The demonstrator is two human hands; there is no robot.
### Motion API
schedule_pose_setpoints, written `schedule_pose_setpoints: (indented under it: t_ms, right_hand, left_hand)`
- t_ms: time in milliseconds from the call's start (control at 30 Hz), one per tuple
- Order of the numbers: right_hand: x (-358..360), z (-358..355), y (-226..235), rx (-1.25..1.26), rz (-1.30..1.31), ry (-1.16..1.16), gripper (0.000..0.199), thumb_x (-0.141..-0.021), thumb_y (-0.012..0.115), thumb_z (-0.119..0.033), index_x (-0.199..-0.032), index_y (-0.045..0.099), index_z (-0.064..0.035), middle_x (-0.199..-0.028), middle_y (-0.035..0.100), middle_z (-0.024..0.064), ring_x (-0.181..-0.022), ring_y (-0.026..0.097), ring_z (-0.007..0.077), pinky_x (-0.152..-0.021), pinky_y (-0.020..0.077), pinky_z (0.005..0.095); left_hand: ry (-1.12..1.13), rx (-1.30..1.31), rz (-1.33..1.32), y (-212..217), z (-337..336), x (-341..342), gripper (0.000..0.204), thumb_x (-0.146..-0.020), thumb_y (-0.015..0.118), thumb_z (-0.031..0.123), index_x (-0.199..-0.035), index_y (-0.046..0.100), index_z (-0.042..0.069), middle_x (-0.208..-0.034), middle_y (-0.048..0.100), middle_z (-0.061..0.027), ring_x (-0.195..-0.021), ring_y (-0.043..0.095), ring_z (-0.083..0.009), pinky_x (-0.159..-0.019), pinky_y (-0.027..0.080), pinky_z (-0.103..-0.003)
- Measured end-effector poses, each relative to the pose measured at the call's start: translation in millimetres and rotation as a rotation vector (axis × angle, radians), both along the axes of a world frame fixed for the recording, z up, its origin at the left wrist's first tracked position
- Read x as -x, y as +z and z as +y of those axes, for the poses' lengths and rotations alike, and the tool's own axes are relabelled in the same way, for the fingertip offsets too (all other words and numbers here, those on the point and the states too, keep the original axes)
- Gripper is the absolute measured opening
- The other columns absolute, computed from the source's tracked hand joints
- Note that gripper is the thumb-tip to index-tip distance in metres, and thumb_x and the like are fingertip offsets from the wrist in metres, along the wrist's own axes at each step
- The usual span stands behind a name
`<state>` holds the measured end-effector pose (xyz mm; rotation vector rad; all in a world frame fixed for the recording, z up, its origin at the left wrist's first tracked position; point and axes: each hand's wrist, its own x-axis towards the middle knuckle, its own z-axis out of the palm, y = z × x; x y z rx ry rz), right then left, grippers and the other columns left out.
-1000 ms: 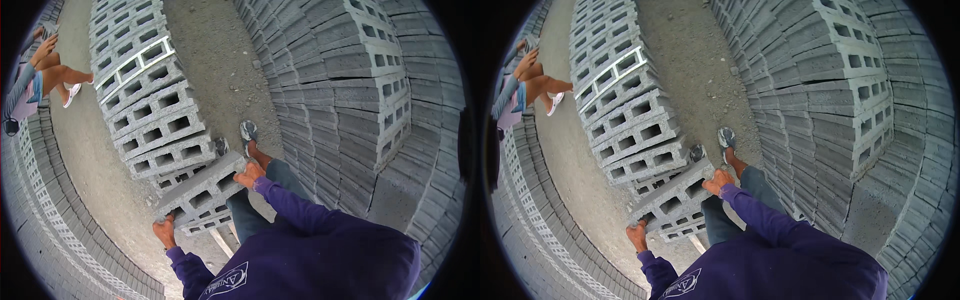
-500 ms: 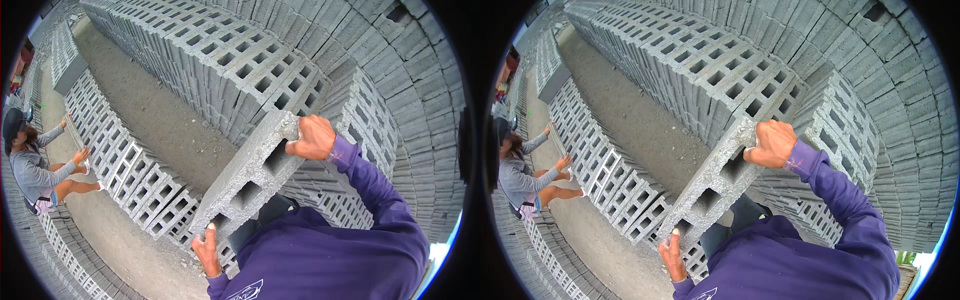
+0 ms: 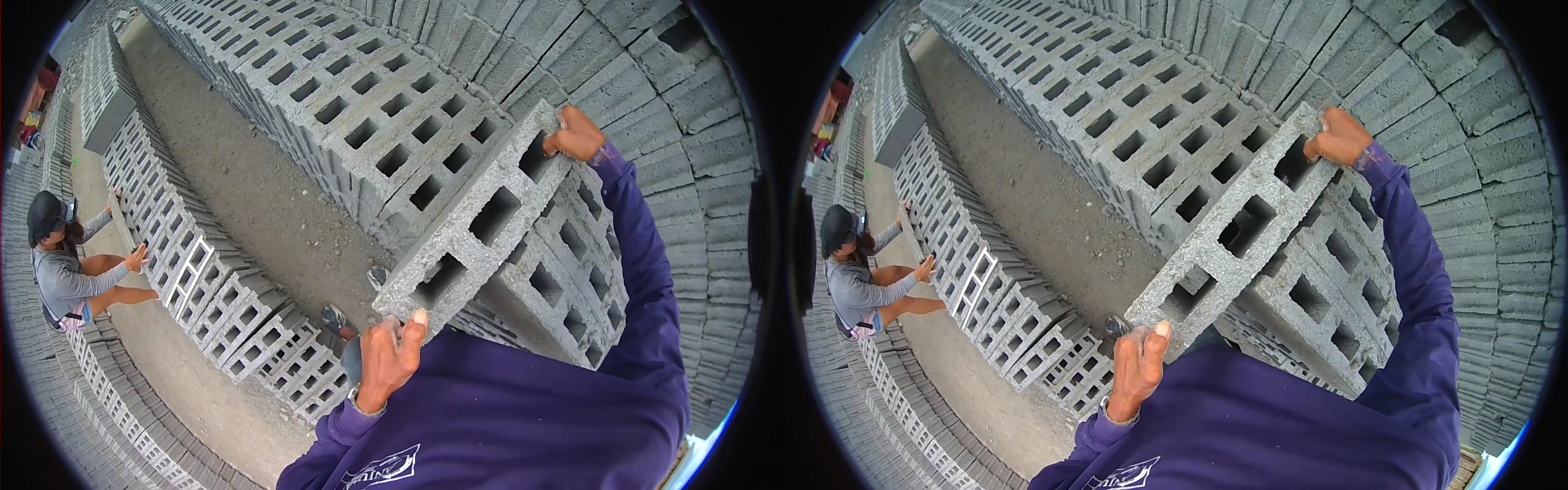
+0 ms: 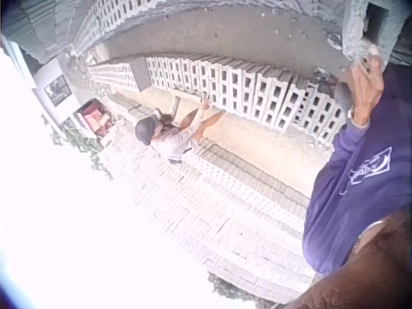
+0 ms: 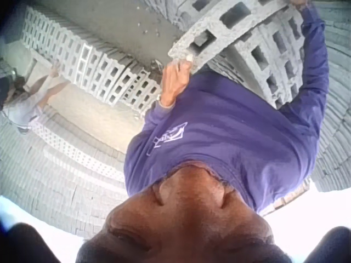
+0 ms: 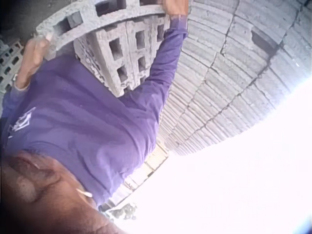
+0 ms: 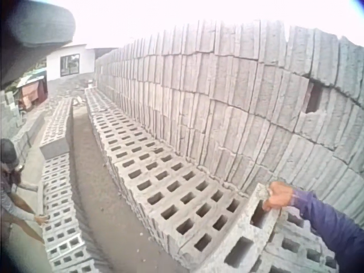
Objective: Moving and stacking concrete hollow blocks in an industrial yard.
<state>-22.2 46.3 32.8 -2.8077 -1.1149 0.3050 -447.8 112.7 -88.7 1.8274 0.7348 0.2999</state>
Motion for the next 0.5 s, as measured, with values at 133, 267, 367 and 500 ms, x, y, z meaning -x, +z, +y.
schedule_pose_setpoints:
  t_ms: [133, 267, 367, 500]
  right_hand:
    - [-39.8, -20.1, -30.4, 0.059, 0.126, -0.131, 0.045, -0.059, 0.075, -0.022, -0.083, 0.060, 0.0122, -0.073, 0.063, 0.0198, -0.071, 0.063, 0.0254, -0.062, 0.0480, 0.0377]
    - [-36.9, -35.2, -36.6, 0.185, 0.106, -0.270, 0.054, -0.059, 0.074, -0.023, -0.096, 0.061, 0.0135, -0.086, 0.066, 0.0258, -0.082, 0.067, 0.0313, -0.067, 0.0499, 0.0379]
    - [11.8, -45.2, -34.0, -0.080, -0.498, 0.116, 0.050, -0.076, 0.075, -0.034, -0.107, 0.064, 0.0037, -0.106, 0.068, 0.0197, -0.098, 0.063, 0.0350, -0.090, 0.0434, 0.0425]
    - [93.2, -21.9, -22.0, -0.016, -0.452, 0.266, 0.057, -0.075, 0.077, -0.045, -0.107, 0.064, 0.0009, -0.105, 0.067, 0.0205, -0.104, 0.060, 0.0357, -0.099, 0.0353, 0.0477]
  left_hand:
    - [-0.101, 0.002, -0.018, 16.1, 2.3, -24.0, 0.025, -0.094, 0.050, 0.014, -0.073, 0.049, 0.001, -0.064, 0.051, -0.0147, -0.052, 0.046, -0.0381, -0.049, 0.034, -0.043]
    - [-0.130, 0.463, -0.113, 15.8, 21.2, -25.6, 0.054, -0.100, 0.035, 0.036, -0.097, 0.064, -0.010, -0.086, 0.067, -0.0198, -0.080, 0.065, -0.0291, -0.076, 0.046, -0.035]
    - [0.387, 1.060, -0.037, -38.4, 10.9, -14.3, 0.080, -0.098, 0.027, 0.061, -0.136, 0.047, -0.006, -0.117, 0.064, -0.0244, -0.114, 0.059, -0.0337, -0.097, 0.043, -0.041]
    - [0.526, 1.265, -0.092, -101.8, 2.3, -43.6, 0.091, -0.094, 0.034, 0.068, -0.150, 0.022, -0.002, -0.139, 0.047, -0.0244, -0.124, 0.051, -0.0354, -0.099, 0.042, -0.048]
